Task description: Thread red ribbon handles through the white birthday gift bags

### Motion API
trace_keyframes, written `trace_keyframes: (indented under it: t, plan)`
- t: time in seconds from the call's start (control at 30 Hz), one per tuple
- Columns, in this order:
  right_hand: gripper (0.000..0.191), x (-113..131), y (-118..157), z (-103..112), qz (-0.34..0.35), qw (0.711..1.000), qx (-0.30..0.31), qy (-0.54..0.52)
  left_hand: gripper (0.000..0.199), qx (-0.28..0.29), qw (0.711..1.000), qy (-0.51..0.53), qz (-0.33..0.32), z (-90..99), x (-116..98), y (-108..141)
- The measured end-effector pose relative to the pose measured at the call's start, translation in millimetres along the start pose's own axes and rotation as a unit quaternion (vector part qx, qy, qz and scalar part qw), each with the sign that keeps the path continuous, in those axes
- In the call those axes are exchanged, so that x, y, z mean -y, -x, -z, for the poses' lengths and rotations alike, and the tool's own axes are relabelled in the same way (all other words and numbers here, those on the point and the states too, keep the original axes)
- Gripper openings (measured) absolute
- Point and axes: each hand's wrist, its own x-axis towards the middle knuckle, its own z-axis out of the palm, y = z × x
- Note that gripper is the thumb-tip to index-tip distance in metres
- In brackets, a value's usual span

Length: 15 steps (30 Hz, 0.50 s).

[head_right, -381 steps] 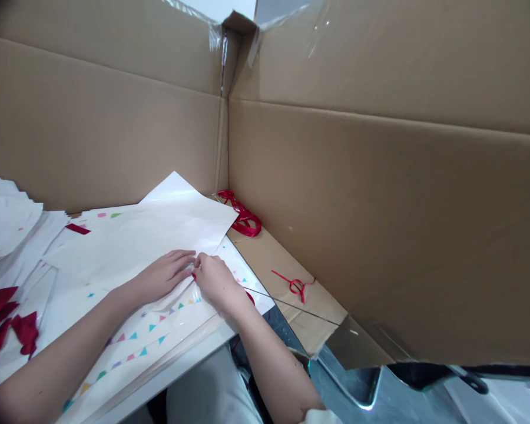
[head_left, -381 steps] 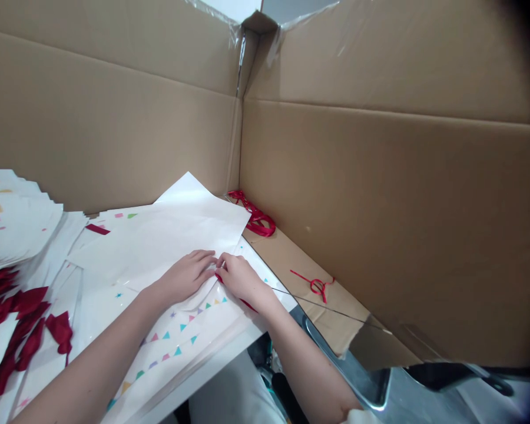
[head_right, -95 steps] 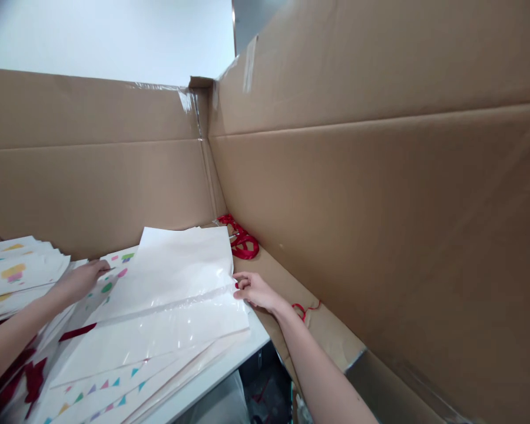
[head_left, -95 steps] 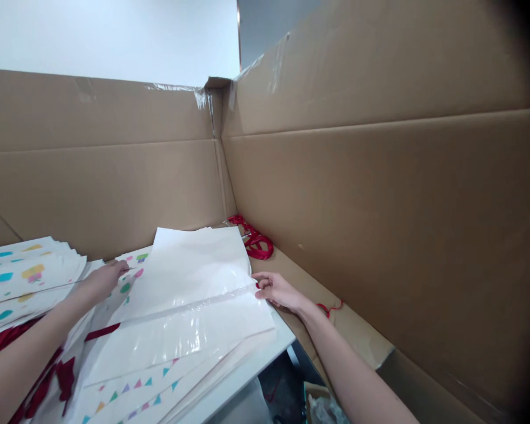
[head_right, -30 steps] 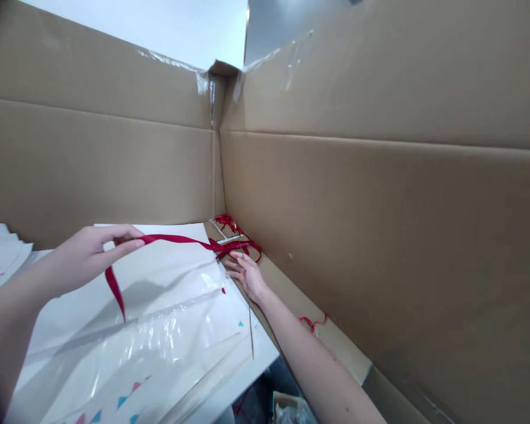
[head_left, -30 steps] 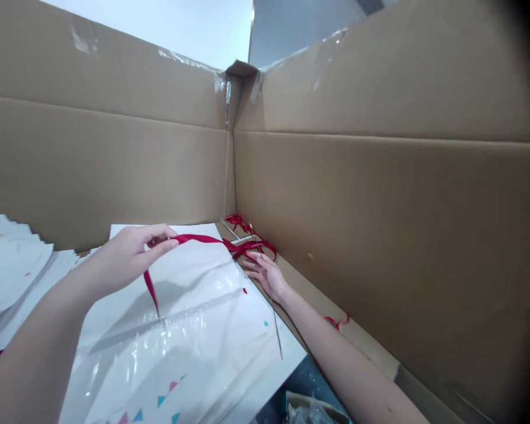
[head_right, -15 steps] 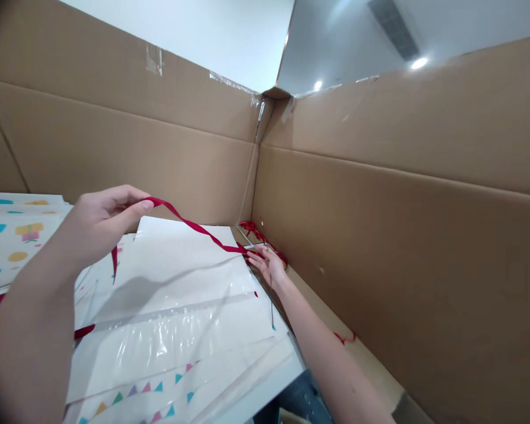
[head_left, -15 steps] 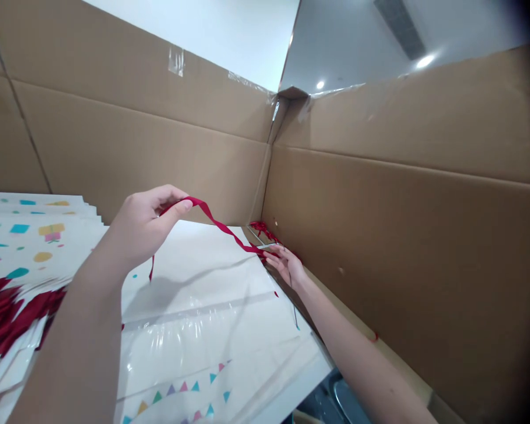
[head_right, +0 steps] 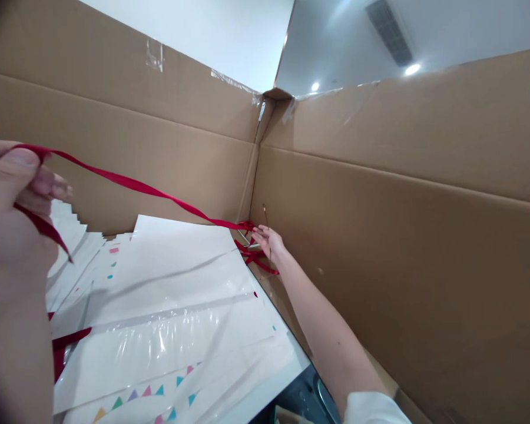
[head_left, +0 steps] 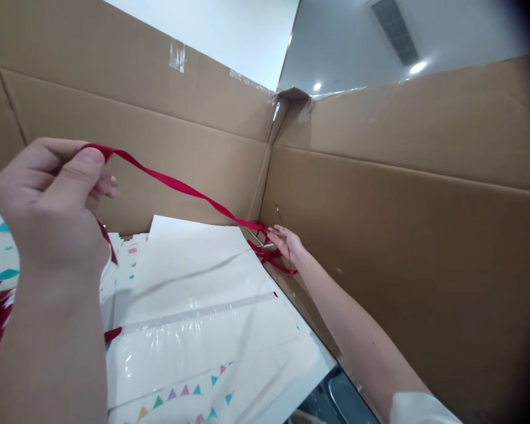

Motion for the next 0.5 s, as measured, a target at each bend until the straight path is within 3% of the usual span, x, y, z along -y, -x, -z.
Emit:
trace_keyframes:
  t: [0.07,0.13,0.23,0.33,0.4,0.5]
  plan:
    - [0.015,23,3,-11,0.014,1.0,0.017,-0.003,0.018,0.001,1.0,0.024,0.016,-2.3,-2,1]
    - [0.012,43,15,-30,0.03,0.997,0.077,-0.005,0.014,0.022,0.999,0.011,0.034,-6.7,-7,4]
    - [0.011,62,51,-72,0.046,0.979,0.196,0.017,0.014,0.129,0.985,-0.081,0.083,-15.1,-10,10]
    - [0.013,70,95,-119,0.05,0.948,0.31,0.041,0.016,0.294,0.932,-0.161,0.139,-23.8,-2,18]
    - [0.011,72,117,-145,0.057,0.937,0.342,0.031,0.019,0.379,0.891,-0.202,0.146,-28.1,7,23]
    - [0.01,73,136,-172,0.078,0.923,0.378,0.003,0.027,0.425,0.858,-0.241,0.156,-30.2,18,28]
